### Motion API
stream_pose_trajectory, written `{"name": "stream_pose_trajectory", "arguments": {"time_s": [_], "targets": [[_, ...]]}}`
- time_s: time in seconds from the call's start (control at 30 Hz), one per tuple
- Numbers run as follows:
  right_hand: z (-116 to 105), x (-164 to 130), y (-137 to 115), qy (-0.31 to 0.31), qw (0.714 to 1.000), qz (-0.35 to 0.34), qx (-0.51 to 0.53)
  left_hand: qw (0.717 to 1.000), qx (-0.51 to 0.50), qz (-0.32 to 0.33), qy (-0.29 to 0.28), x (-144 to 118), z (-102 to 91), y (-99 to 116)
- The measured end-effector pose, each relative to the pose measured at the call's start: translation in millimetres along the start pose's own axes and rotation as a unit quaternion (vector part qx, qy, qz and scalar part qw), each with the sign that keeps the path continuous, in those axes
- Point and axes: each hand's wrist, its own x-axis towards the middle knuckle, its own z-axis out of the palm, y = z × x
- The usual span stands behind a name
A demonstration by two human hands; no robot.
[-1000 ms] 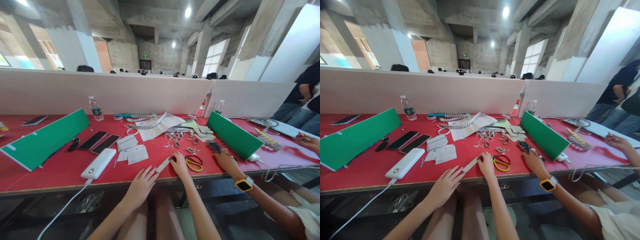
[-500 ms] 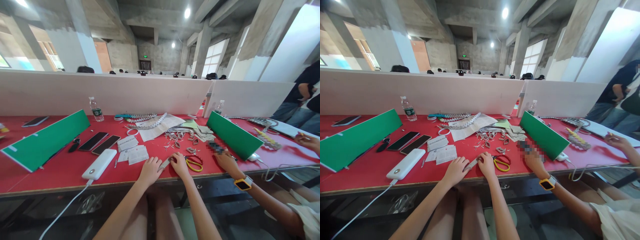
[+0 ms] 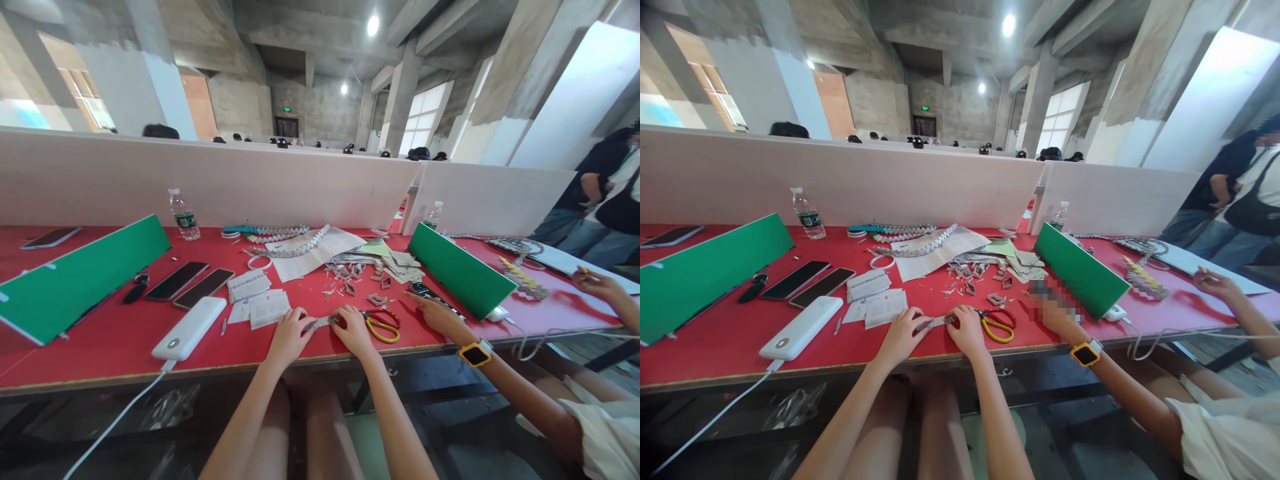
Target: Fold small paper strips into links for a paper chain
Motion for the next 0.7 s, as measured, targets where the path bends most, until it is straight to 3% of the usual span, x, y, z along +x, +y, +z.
{"name": "stream_pose_trajectory", "arguments": {"time_s": [0.7], "targets": [[-0.8,-2.4,-4.6,-0.010,0.999,-0.035,0.009,1.000,-0.016,-0.008,0.002,0.7,-5.7,5.5]]}}
